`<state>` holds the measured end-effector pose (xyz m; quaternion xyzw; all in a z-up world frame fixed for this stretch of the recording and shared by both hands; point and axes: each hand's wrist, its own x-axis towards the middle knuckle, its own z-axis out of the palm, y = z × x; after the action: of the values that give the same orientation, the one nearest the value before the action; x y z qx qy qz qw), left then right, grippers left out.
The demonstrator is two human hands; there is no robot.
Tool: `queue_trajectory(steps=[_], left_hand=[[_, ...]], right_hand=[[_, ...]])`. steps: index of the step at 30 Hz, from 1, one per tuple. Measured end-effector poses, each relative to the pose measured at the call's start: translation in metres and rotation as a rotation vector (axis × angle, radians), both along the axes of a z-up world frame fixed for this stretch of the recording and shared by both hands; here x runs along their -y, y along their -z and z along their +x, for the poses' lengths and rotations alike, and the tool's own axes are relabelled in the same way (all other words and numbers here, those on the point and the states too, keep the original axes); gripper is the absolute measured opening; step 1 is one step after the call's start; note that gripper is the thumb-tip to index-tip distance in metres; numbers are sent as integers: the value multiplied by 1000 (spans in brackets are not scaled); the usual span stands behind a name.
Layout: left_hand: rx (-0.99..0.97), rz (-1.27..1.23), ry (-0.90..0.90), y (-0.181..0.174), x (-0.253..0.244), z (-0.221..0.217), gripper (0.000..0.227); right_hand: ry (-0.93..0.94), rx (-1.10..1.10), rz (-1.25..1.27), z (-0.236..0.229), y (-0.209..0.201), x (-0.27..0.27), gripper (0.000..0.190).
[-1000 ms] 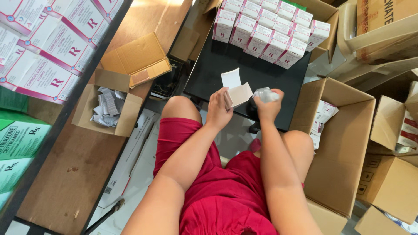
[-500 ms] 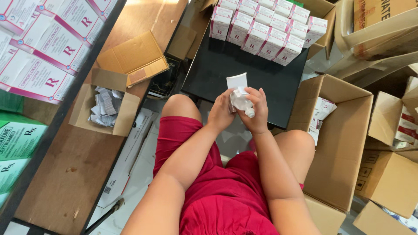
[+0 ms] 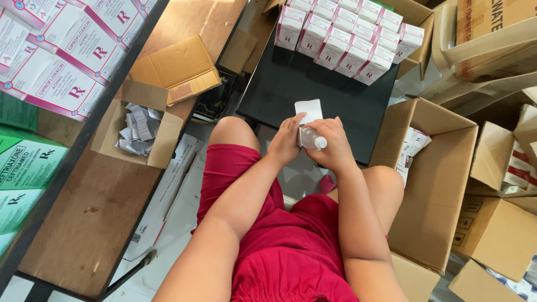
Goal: The person sits on the floor and repeatedly opens small white boxes, removes a plastic bottle, and places the bottle into the box. They then close the box and set it aside. The process is repeated with multiple boxes.
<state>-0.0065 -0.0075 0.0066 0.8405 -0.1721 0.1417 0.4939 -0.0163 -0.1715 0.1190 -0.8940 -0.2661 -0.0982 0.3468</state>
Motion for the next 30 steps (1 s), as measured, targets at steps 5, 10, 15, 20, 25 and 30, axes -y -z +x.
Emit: queue_trajectory(steps=[5,10,15,20,25,30], left_hand=[[-22,19,14,2,0,-3,91],[-30,43,50,-1,-4,-4,96],[-82,-7,44,-2,-3,-2,102],[-141,-32,2,-3,-2,0,101],[-75,-66,-10,-4,-1,0,98],[-18,-107,-20,-2,-3,1,94]], right_hand=[[-51,-18,-28,-3,-5,2,51],[93,55,-114,-8,6,-4,51],[120,-3,-129,-5,19,-2,69],[233,84,-304,3,32,-2,62],[280,117,-352,5,49,-2,63],[294,171,-175,3,59,1,65]])
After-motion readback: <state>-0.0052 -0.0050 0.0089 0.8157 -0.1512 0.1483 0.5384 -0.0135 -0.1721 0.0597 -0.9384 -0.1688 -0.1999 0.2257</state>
